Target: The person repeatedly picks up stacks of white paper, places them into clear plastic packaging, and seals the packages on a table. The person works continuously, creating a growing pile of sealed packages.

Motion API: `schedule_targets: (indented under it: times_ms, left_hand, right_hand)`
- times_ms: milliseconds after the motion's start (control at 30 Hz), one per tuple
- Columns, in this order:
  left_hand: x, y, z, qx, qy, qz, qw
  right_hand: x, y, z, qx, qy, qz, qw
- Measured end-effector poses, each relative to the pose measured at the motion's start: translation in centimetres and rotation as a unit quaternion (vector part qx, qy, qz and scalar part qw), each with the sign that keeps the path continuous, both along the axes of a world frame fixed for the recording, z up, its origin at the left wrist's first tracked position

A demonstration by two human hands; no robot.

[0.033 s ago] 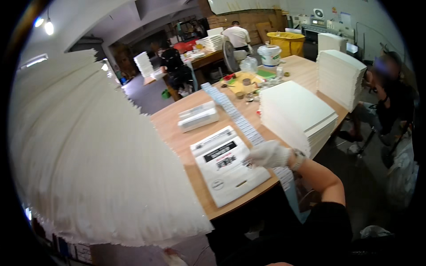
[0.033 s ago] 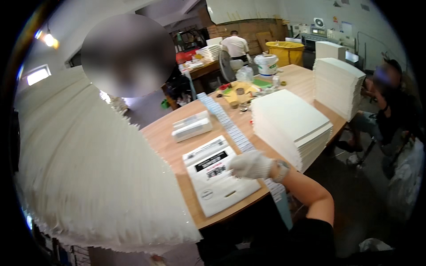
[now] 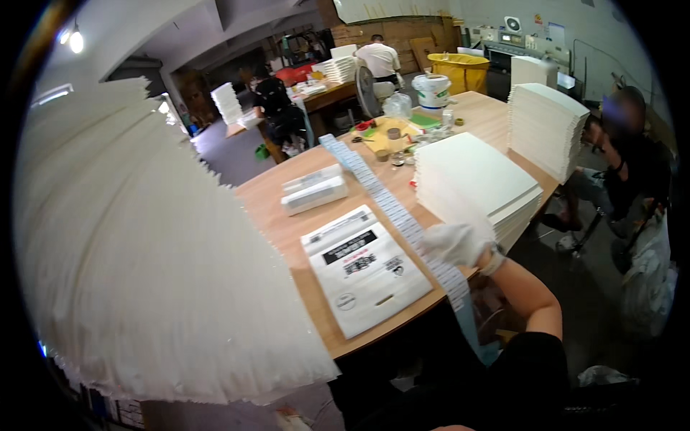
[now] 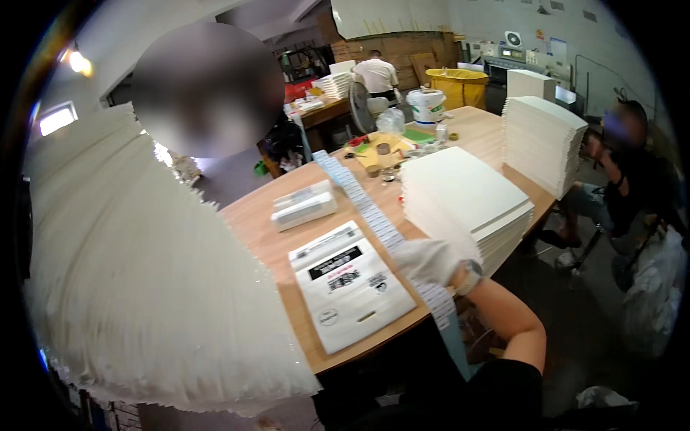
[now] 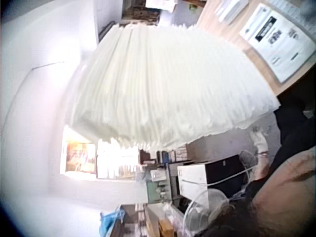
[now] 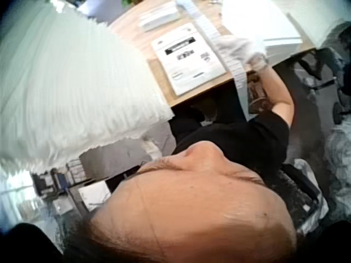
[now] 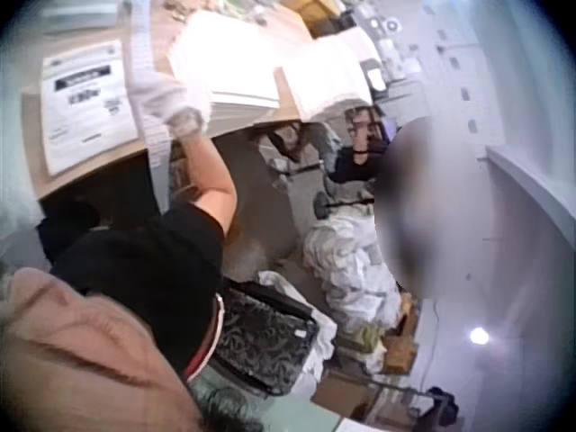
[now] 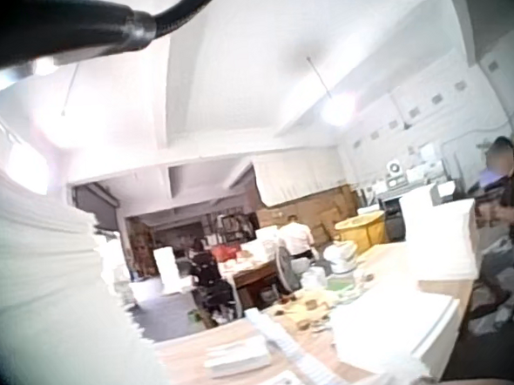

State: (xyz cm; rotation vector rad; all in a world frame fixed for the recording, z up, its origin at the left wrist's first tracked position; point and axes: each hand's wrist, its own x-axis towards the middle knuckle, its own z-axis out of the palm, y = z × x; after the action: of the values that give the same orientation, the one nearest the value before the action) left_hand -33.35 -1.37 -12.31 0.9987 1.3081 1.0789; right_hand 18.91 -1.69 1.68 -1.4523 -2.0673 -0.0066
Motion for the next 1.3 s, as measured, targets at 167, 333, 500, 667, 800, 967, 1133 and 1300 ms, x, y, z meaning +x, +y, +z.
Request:
schedule_targets:
  times_ms: [167, 333, 500, 667, 800, 967, 1133, 1300]
  left_hand:
    - [7.4, -3.3, -8.5, -0.200, 0.063, -0.204, 0.956]
    - [18.1, -0.9, -5.9, 0.051, 0.078, -0.357, 0.929]
    - [31.5, 0.4, 1.4, 0.045, -0.042, -0.575, 0.816]
    - [39.7, -0.4, 8.6, -0.318, -0.426, -0.483, 0.696]
    - [37.5, 0.0, 7.6, -0.237, -0.369, -0.507, 0.742]
    - [32.0, 1.2, 6.6, -0.019, -0.165, -0.593, 0.788]
    - [31.9, -5.8, 2.1, 0.538, 0.261, -0.381, 0.705]
    - [30.0, 0.3, 0.8, 0.292, 0.177, -0.508, 0.791]
  right_hand:
    - [12.8, -7.3, -3.2, 0.036, -0.169, -0.370, 0.913]
    - [16.0, -7.0, -4.2, 0.032, -0.183, -0.361, 0.914]
    - [16.5, -6.5, -1.8, 0.041, -0.195, -0.406, 0.892]
    - [2.7, -10.3, 2.2, 0.114, -0.337, -0.223, 0.908]
    - [1.1, -14.5, 2.6, -0.032, -0.025, -0.053, 0.998]
    - [2.7, -16.7, -4.7, -0.140, 0.679, -0.203, 0.692]
    - [-6.0, -12.4, -17.6, -0.045, 0.689, -0.264, 0.673]
    - [-8.7, -10.2, -13.1, 0.101, 0.522, -0.265, 0.804]
